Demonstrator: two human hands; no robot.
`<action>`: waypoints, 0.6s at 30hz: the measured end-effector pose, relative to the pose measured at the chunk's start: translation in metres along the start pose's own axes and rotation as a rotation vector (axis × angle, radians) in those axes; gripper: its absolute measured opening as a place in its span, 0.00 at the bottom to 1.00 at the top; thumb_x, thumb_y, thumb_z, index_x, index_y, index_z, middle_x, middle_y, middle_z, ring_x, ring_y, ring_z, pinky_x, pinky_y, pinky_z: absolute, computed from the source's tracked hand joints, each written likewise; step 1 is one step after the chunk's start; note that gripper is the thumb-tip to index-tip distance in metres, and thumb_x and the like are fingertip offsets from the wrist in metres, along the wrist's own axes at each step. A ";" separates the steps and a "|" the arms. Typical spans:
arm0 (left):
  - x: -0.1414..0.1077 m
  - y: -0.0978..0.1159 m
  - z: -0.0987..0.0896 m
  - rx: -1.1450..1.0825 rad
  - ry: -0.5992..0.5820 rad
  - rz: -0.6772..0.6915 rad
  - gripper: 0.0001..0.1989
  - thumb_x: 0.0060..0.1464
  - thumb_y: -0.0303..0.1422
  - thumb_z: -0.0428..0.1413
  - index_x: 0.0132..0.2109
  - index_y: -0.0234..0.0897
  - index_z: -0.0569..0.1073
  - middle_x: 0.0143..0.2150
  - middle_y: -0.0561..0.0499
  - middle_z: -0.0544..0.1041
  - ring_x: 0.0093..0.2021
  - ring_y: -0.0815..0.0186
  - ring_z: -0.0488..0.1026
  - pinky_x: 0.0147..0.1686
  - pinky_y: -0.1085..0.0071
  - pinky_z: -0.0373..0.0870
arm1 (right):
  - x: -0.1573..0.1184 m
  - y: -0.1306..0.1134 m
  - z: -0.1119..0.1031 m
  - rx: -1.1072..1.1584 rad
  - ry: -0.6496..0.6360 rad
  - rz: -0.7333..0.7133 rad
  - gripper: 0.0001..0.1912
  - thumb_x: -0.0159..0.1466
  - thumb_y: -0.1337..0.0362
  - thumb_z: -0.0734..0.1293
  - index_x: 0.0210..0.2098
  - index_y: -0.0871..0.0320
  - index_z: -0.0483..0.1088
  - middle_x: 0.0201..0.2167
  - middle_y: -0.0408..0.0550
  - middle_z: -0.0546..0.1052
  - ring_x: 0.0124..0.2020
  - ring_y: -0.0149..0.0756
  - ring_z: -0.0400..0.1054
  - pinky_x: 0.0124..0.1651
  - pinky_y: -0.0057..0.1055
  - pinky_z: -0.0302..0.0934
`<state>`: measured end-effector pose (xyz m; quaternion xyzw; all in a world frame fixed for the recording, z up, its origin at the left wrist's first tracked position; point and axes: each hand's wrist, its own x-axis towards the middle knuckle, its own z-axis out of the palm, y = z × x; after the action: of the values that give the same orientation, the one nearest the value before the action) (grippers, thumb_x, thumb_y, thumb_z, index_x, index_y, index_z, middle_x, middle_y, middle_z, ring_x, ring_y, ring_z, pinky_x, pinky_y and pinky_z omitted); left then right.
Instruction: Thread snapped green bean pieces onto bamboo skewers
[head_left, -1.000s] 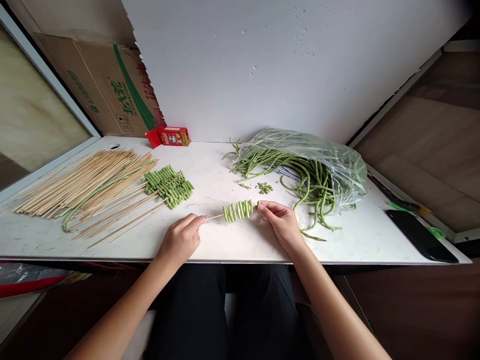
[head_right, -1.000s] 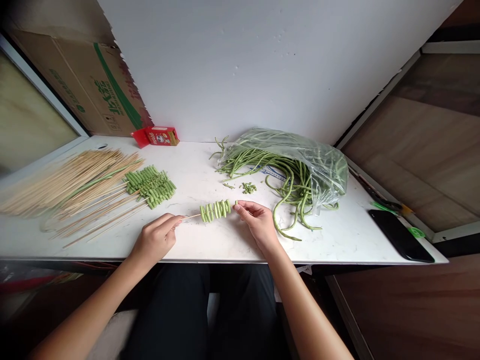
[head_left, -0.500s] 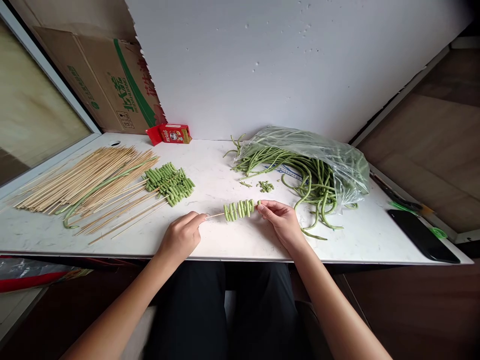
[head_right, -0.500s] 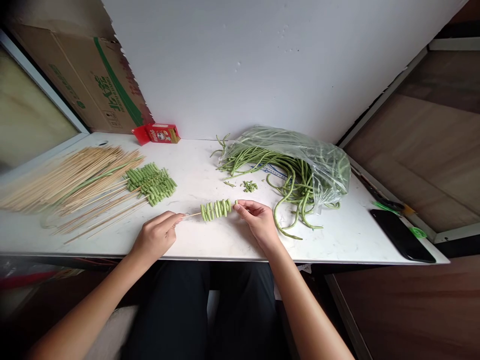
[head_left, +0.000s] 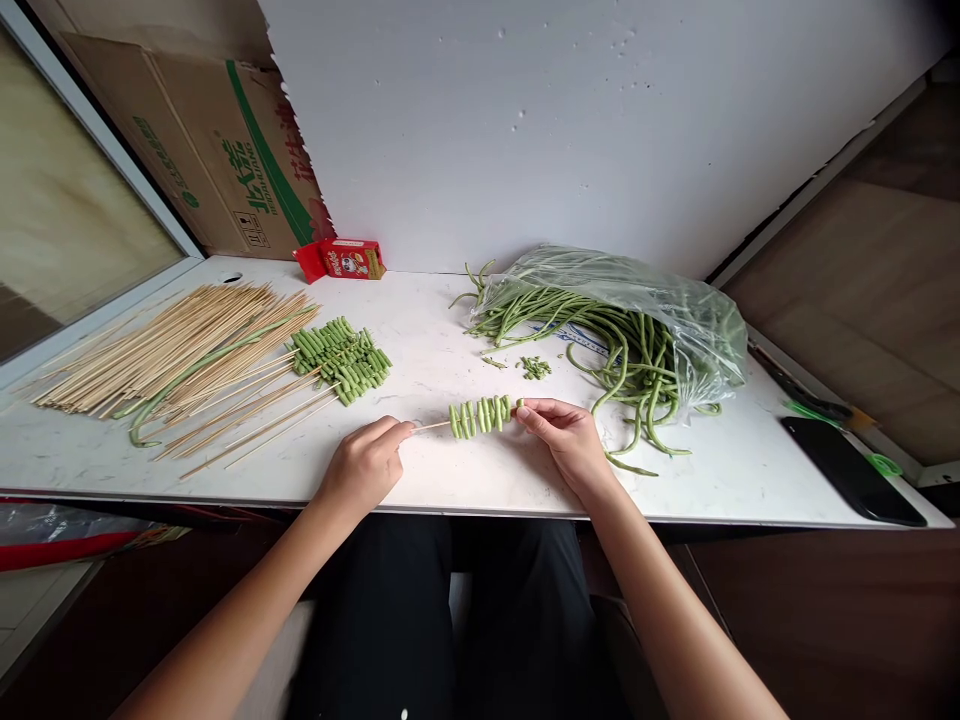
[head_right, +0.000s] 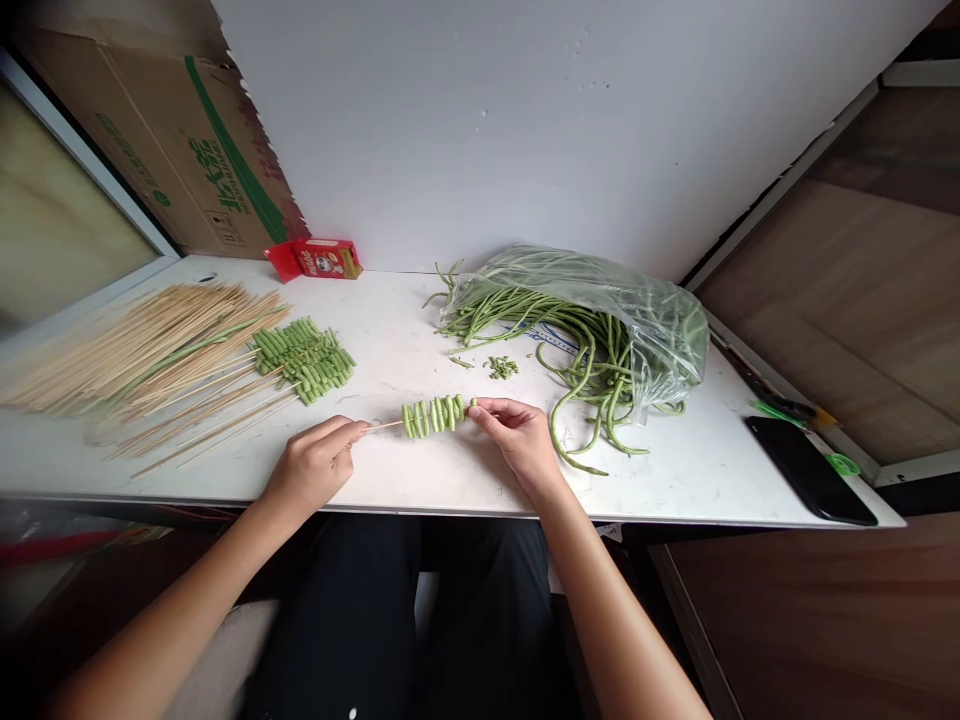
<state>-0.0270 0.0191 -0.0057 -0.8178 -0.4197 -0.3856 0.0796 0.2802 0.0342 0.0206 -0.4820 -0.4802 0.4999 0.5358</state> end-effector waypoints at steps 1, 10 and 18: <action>0.000 0.000 0.000 -0.002 0.001 0.001 0.23 0.55 0.11 0.47 0.46 0.35 0.80 0.36 0.49 0.83 0.35 0.64 0.81 0.39 0.72 0.79 | 0.000 0.000 0.000 0.002 0.001 0.003 0.16 0.55 0.49 0.83 0.37 0.53 0.85 0.38 0.48 0.85 0.38 0.39 0.77 0.48 0.38 0.70; 0.002 0.001 -0.001 -0.016 0.010 0.014 0.21 0.56 0.12 0.47 0.45 0.35 0.79 0.34 0.49 0.81 0.33 0.64 0.80 0.36 0.71 0.77 | 0.001 0.003 -0.002 0.010 0.009 0.010 0.15 0.55 0.52 0.83 0.37 0.52 0.86 0.39 0.48 0.86 0.39 0.40 0.78 0.50 0.38 0.71; 0.001 0.000 -0.001 -0.050 -0.007 0.008 0.22 0.56 0.12 0.46 0.44 0.36 0.79 0.34 0.50 0.81 0.33 0.65 0.80 0.36 0.72 0.77 | 0.002 0.003 -0.001 0.027 -0.016 -0.017 0.14 0.56 0.51 0.83 0.37 0.50 0.86 0.47 0.50 0.86 0.54 0.49 0.79 0.63 0.46 0.68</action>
<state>-0.0267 0.0196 -0.0041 -0.8225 -0.4070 -0.3929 0.0595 0.2813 0.0361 0.0180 -0.4668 -0.4817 0.5055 0.5427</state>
